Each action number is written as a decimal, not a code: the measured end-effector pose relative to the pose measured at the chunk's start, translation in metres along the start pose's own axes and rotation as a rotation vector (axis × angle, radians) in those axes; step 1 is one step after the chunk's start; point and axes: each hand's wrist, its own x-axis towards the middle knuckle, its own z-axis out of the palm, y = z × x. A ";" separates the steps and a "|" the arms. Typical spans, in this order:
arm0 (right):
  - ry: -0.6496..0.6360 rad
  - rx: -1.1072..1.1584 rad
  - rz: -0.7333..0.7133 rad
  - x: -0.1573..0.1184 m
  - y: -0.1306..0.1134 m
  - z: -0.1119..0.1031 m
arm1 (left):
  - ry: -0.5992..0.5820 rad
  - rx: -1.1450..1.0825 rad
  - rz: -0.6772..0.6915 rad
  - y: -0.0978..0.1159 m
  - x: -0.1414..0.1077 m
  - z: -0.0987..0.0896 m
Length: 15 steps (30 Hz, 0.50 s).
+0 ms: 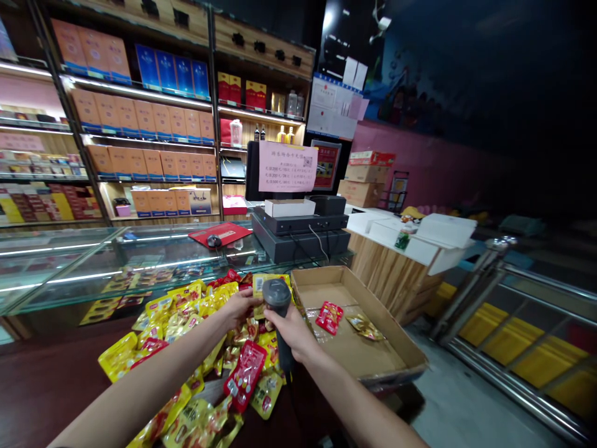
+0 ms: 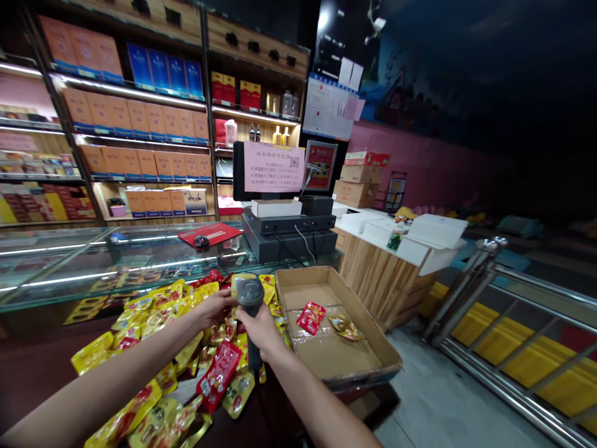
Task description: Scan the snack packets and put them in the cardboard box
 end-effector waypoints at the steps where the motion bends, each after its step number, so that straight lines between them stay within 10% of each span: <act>1: 0.043 0.019 -0.035 0.000 -0.002 -0.002 | -0.002 0.008 -0.007 0.001 -0.002 0.002; 15: 0.161 0.312 0.194 -0.013 -0.020 -0.117 | -0.381 -0.163 -0.434 0.014 -0.019 0.113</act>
